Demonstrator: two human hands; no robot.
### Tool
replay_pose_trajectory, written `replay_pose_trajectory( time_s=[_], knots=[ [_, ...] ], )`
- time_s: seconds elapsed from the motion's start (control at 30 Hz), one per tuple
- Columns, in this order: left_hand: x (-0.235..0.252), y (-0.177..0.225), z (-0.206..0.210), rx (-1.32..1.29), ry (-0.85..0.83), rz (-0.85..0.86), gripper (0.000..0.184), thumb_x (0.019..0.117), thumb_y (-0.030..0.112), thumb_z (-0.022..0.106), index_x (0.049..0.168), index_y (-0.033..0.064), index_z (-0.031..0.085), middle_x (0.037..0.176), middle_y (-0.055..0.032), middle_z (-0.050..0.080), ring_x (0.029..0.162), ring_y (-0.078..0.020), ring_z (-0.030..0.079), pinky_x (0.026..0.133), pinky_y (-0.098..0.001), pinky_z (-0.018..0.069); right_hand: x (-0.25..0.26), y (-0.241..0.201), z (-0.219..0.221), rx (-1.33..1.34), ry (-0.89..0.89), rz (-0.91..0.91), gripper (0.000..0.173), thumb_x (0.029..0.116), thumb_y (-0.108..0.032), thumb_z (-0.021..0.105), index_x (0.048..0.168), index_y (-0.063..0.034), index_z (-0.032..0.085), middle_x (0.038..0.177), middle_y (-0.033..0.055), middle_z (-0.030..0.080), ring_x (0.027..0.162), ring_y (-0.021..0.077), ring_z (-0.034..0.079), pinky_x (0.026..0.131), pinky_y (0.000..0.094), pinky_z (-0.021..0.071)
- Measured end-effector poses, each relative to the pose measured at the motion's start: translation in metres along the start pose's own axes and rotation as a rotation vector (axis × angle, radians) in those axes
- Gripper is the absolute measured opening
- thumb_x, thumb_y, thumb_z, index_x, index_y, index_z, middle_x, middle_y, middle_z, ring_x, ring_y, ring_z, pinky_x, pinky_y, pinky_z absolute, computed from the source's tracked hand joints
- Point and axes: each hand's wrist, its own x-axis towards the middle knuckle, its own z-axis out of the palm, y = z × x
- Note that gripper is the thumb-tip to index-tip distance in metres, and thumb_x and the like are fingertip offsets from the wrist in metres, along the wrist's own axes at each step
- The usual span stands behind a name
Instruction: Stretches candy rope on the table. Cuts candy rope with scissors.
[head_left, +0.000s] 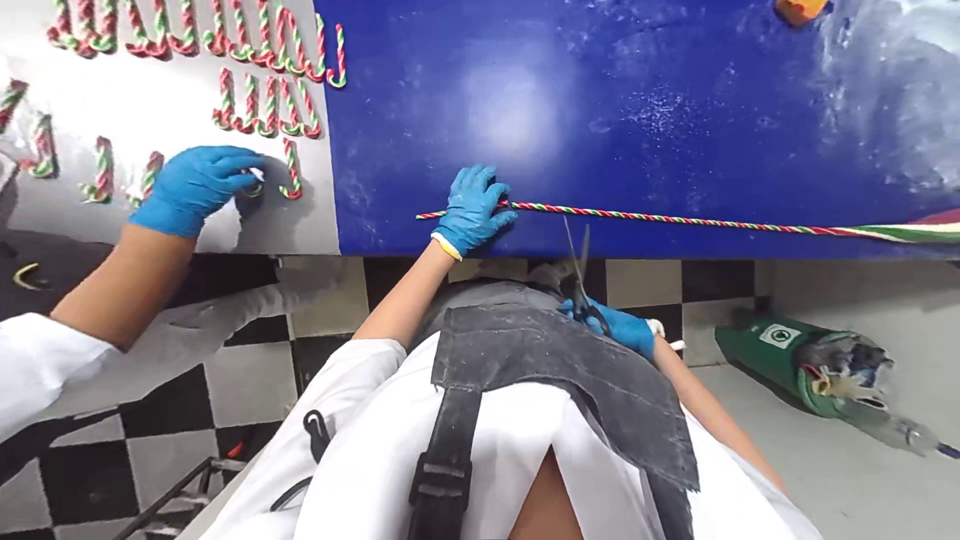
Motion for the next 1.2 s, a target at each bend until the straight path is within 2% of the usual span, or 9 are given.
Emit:
replay_pose_trajectory(
  time_s=[0.13, 0.3, 0.4, 0.5, 0.6, 0.73, 0.9, 1.03, 1.2],
  knots=[
    [0.045, 0.063, 0.031, 0.013, -0.047, 0.152, 0.053, 0.0914, 0.051, 0.068, 0.135, 0.0205, 0.066, 0.157, -0.0158, 0.047, 0.150, -0.0392, 0.035, 0.125, -0.0614, 0.0203, -0.042, 0.042, -0.026, 0.063, 0.020, 0.106, 0.070, 0.0914, -0.055, 0.062, 0.143, -0.0097, 0.047, 0.103, -0.0073, 0.067, 0.082, -0.0014, 0.060, 0.073, 0.0193, 0.0521],
    [0.067, 0.087, 0.053, -0.010, -0.038, 0.200, 0.024, 0.0983, 0.029, 0.064, 0.106, 0.0098, 0.075, 0.146, -0.0134, 0.059, 0.147, -0.0380, 0.040, 0.125, -0.0583, 0.0247, -0.007, 0.041, -0.044, 0.254, 0.089, 0.003, 0.104, 0.0756, -0.091, 0.056, 0.140, -0.0096, 0.054, 0.105, -0.0001, 0.072, 0.090, 0.0114, 0.068, 0.076, 0.0295, 0.0585],
    [0.065, 0.087, 0.049, -0.012, -0.021, 0.162, 0.026, 0.0989, 0.033, 0.063, 0.105, 0.0105, 0.075, 0.145, -0.0123, 0.059, 0.148, -0.0372, 0.039, 0.125, -0.0572, 0.0248, 0.025, 0.019, -0.041, 0.332, 0.190, -0.069, 0.057, 0.1034, -0.057, 0.045, 0.125, -0.0067, 0.061, 0.091, 0.0024, 0.071, 0.076, 0.0136, 0.068, 0.064, 0.0299, 0.0580],
    [0.064, 0.084, 0.051, 0.008, -0.012, 0.077, 0.028, 0.1001, 0.033, 0.060, 0.108, 0.0102, 0.074, 0.147, -0.0127, 0.057, 0.149, -0.0374, 0.038, 0.125, -0.0571, 0.0245, 0.037, 0.012, -0.046, 0.337, 0.288, -0.049, 0.032, 0.1083, -0.034, 0.047, 0.106, -0.0065, 0.064, 0.076, 0.0003, 0.069, 0.061, 0.0119, 0.065, 0.054, 0.0278, 0.0556],
    [0.064, 0.083, 0.050, 0.056, -0.038, 0.005, 0.035, 0.0988, 0.040, 0.060, 0.115, 0.0119, 0.072, 0.152, -0.0155, 0.052, 0.150, -0.0378, 0.035, 0.125, -0.0574, 0.0231, 0.011, 0.024, -0.063, 0.180, 0.223, -0.079, 0.026, 0.1045, -0.030, 0.054, 0.100, -0.0076, 0.066, 0.076, -0.0023, 0.069, 0.065, 0.0080, 0.066, 0.062, 0.0270, 0.0581],
    [0.087, 0.125, 0.060, 0.047, -0.073, 0.045, 0.064, 0.0877, 0.059, 0.069, 0.137, 0.0188, 0.064, 0.159, -0.0179, 0.043, 0.152, -0.0397, 0.030, 0.126, -0.0586, 0.0196, -0.074, 0.055, -0.102, -0.128, -0.039, 0.055, 0.046, 0.1025, -0.028, 0.056, 0.144, -0.0092, 0.052, 0.119, 0.0084, 0.067, 0.105, 0.0131, 0.064, 0.095, 0.0362, 0.0540],
    [0.131, 0.198, 0.113, 0.020, -0.080, 0.207, 0.035, 0.0953, 0.041, 0.066, 0.117, 0.0142, 0.073, 0.153, -0.0145, 0.052, 0.151, -0.0377, 0.035, 0.127, -0.0579, 0.0187, -0.135, 0.104, -0.149, 0.030, -0.032, 0.194, 0.053, 0.0999, -0.039, 0.055, 0.144, -0.0105, 0.046, 0.100, -0.0028, 0.065, 0.082, 0.0025, 0.059, 0.076, 0.0230, 0.0516],
    [0.135, 0.209, 0.116, 0.000, -0.042, 0.200, 0.026, 0.0978, 0.032, 0.064, 0.103, 0.0096, 0.076, 0.145, -0.0135, 0.059, 0.149, -0.0385, 0.039, 0.127, -0.0568, 0.0215, -0.102, 0.100, -0.172, 0.187, 0.010, 0.038, 0.087, 0.0897, -0.079, 0.049, 0.141, -0.0094, 0.053, 0.106, -0.0022, 0.072, 0.092, 0.0073, 0.067, 0.080, 0.0278, 0.0572],
    [0.133, 0.199, 0.117, 0.024, 0.032, 0.130, 0.025, 0.0985, 0.032, 0.063, 0.102, 0.0108, 0.075, 0.145, -0.0136, 0.059, 0.149, -0.0388, 0.038, 0.126, -0.0567, 0.0229, -0.052, 0.076, -0.175, 0.283, 0.202, -0.001, 0.034, 0.1088, -0.037, 0.048, 0.104, -0.0072, 0.065, 0.076, -0.0006, 0.070, 0.062, 0.0095, 0.066, 0.056, 0.0255, 0.0552]
  ],
)
